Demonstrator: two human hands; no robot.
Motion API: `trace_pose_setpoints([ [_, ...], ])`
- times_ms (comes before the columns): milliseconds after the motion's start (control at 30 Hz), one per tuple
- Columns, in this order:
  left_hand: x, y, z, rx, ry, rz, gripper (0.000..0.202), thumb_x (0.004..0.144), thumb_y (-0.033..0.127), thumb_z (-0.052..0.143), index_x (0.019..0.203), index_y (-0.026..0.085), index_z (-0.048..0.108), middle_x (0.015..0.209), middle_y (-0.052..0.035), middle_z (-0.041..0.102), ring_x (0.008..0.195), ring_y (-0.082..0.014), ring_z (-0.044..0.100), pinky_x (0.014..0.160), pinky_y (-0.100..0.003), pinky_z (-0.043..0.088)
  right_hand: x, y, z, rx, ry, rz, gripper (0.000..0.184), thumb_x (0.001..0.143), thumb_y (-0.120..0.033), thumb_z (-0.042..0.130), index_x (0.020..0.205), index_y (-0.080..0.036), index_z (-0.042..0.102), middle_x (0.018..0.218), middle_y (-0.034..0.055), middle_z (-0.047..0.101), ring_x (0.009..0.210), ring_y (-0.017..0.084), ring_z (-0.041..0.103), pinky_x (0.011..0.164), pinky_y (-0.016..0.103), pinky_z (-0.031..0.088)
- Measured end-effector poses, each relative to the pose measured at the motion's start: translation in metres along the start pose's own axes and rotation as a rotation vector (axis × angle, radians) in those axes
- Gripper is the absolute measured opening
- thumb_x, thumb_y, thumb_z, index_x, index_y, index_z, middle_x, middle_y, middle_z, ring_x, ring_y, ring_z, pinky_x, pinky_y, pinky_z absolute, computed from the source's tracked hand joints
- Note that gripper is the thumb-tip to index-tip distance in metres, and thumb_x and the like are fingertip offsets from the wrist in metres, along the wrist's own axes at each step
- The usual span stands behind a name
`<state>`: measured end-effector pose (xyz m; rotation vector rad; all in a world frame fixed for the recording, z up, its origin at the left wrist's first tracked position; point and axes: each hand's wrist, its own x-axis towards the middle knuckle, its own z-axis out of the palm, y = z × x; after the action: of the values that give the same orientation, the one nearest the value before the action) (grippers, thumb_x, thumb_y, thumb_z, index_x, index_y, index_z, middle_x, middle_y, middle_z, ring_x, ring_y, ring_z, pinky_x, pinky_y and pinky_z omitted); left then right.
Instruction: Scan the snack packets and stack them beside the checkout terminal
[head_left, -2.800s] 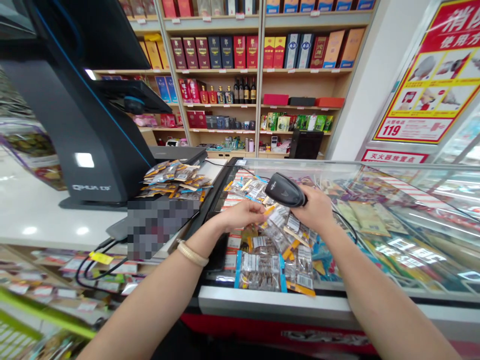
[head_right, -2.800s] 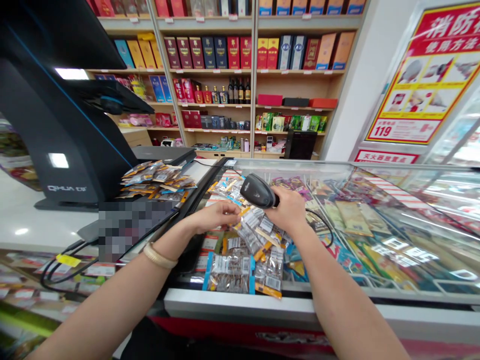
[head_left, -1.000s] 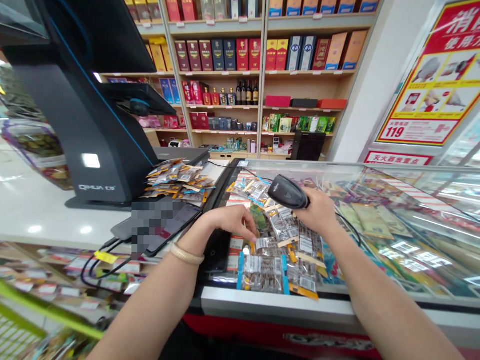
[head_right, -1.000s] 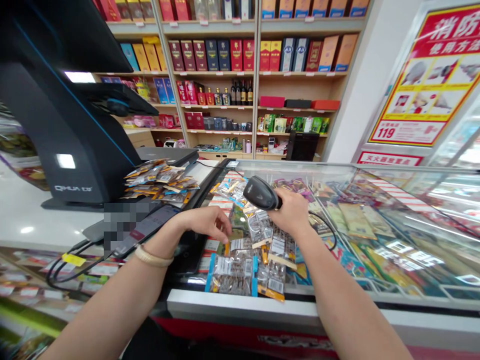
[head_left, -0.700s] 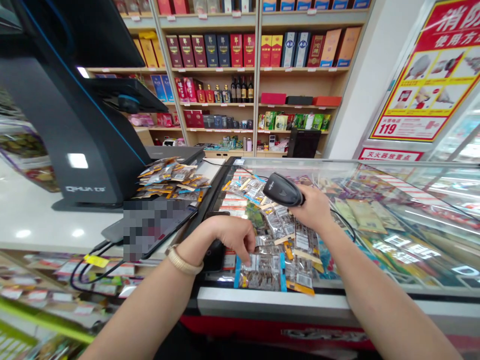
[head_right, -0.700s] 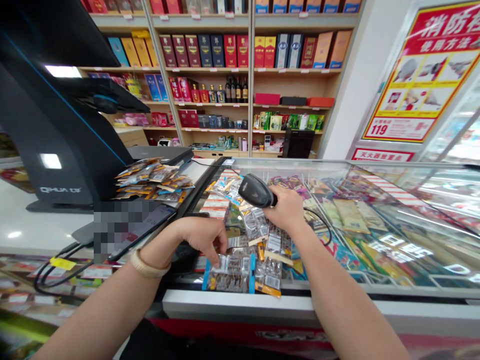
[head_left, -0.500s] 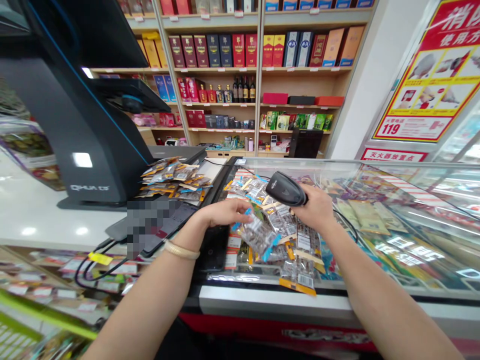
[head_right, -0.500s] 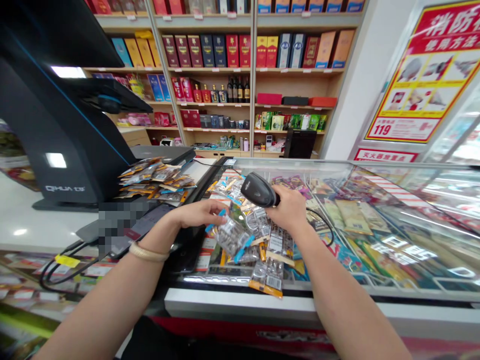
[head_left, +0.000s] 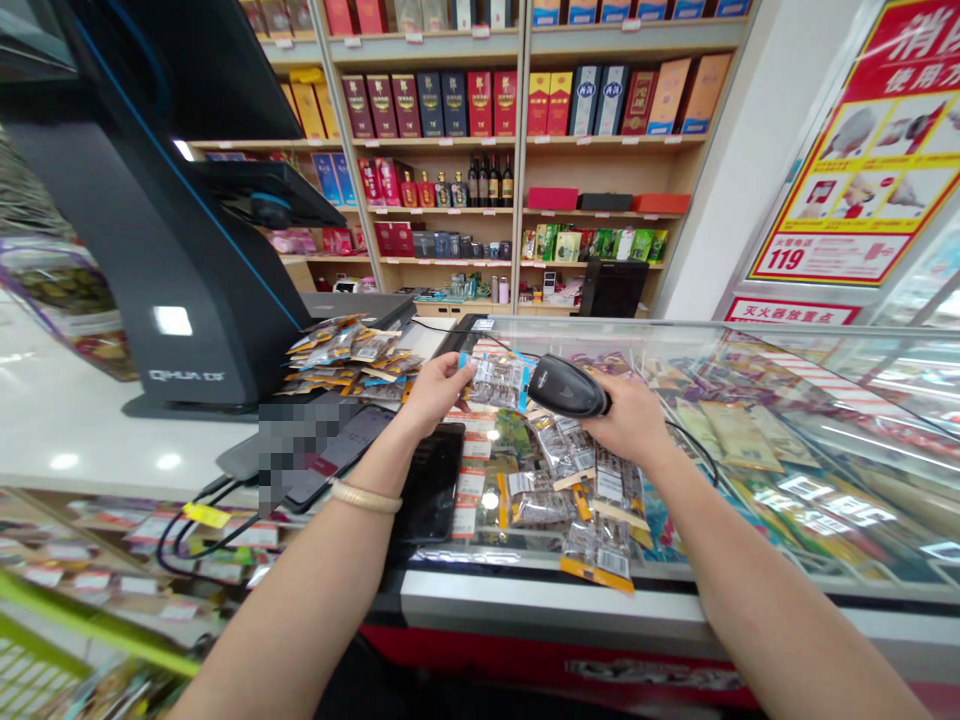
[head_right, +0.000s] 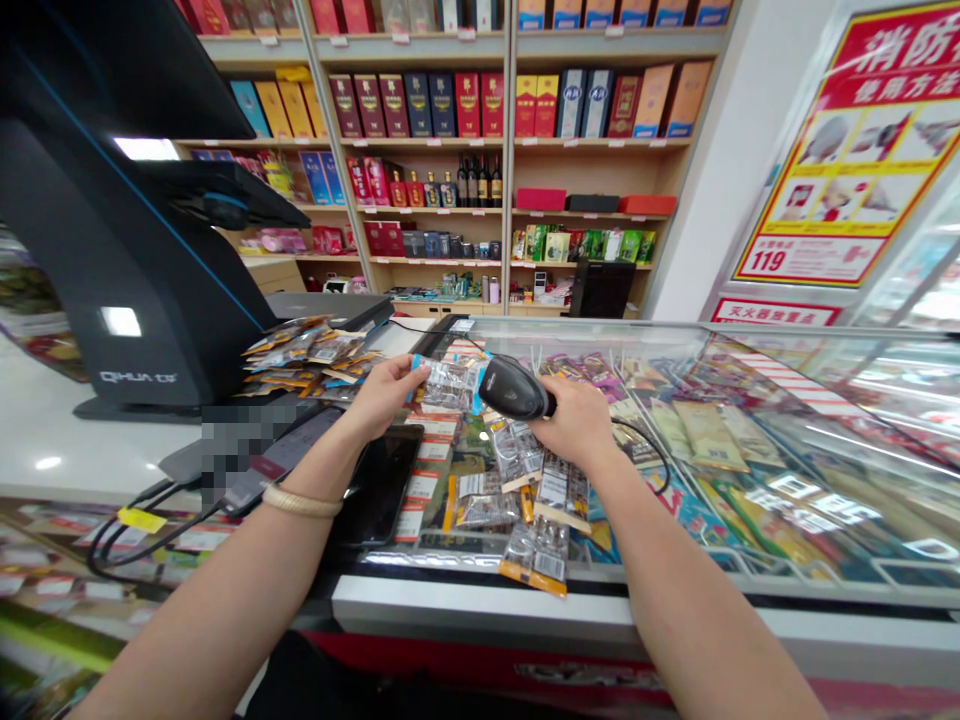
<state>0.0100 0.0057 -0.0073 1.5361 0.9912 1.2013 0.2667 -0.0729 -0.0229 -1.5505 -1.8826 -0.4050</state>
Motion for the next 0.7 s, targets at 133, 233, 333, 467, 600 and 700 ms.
trace_pose_setpoints([
  [133, 0.000, 0.002, 0.001, -0.008, 0.010, -0.004, 0.033, 0.068, 0.044, 0.072, 0.078, 0.016, 0.058, 0.062, 0.0031, 0.055, 0.051, -0.0074, 0.050, 0.038, -0.015, 0.045, 0.000, 0.000, -0.001, -0.004, -0.036, -0.004, 0.037, 0.070, -0.028, 0.058, 0.104, -0.026, 0.071, 0.092, 0.0037, 0.076, 0.082, 0.025, 0.069, 0.067, 0.029, 0.048],
  [233, 0.001, 0.002, -0.001, -0.012, 0.023, -0.021, 0.029, 0.072, 0.040, 0.071, 0.081, 0.015, 0.058, 0.064, 0.0027, 0.057, 0.050, -0.0078, 0.054, 0.038, -0.016, 0.046, 0.000, 0.000, -0.001, 0.004, -0.031, 0.010, 0.036, 0.069, -0.028, 0.058, 0.103, -0.026, 0.071, 0.092, 0.0038, 0.076, 0.083, 0.025, 0.069, 0.067, 0.030, 0.049],
  [333, 0.002, -0.001, -0.002, 0.007, 0.043, -0.112, 0.024, 0.081, 0.038, 0.064, 0.086, 0.015, 0.056, 0.067, 0.0014, 0.060, 0.046, -0.0108, 0.060, 0.033, -0.016, 0.039, 0.000, 0.000, 0.000, 0.011, -0.006, 0.019, 0.035, 0.069, -0.028, 0.058, 0.101, -0.025, 0.071, 0.092, 0.0045, 0.076, 0.083, 0.025, 0.069, 0.069, 0.030, 0.049],
  [467, 0.003, -0.002, -0.003, 0.037, 0.038, -0.288, 0.021, 0.084, 0.033, 0.064, 0.084, 0.015, 0.053, 0.062, 0.0020, 0.060, 0.038, -0.0109, 0.059, 0.030, -0.014, 0.033, -0.001, 0.000, 0.002, -0.003, 0.019, 0.039, 0.033, 0.070, -0.030, 0.057, 0.099, -0.023, 0.071, 0.091, 0.0054, 0.075, 0.082, 0.026, 0.069, 0.069, 0.031, 0.050],
  [600, 0.007, 0.007, -0.011, -0.264, 0.282, -0.143, 0.013, 0.089, 0.029, 0.059, 0.088, 0.017, 0.051, 0.068, 0.0017, 0.063, 0.047, -0.0097, 0.064, 0.045, -0.017, 0.049, -0.002, 0.003, 0.004, -0.024, 0.048, 0.015, 0.030, 0.070, -0.031, 0.058, 0.096, -0.023, 0.071, 0.087, 0.0053, 0.075, 0.079, 0.026, 0.068, 0.067, 0.032, 0.049],
  [700, 0.011, 0.015, -0.022, -0.564, 0.525, 0.085, 0.014, 0.091, 0.031, 0.058, 0.092, 0.020, 0.049, 0.090, -0.0036, 0.070, 0.077, -0.0119, 0.072, 0.069, -0.020, 0.056, -0.002, 0.006, 0.006, -0.031, 0.063, -0.007, 0.030, 0.069, -0.031, 0.058, 0.095, -0.023, 0.071, 0.087, 0.0056, 0.074, 0.080, 0.026, 0.068, 0.067, 0.032, 0.049],
])
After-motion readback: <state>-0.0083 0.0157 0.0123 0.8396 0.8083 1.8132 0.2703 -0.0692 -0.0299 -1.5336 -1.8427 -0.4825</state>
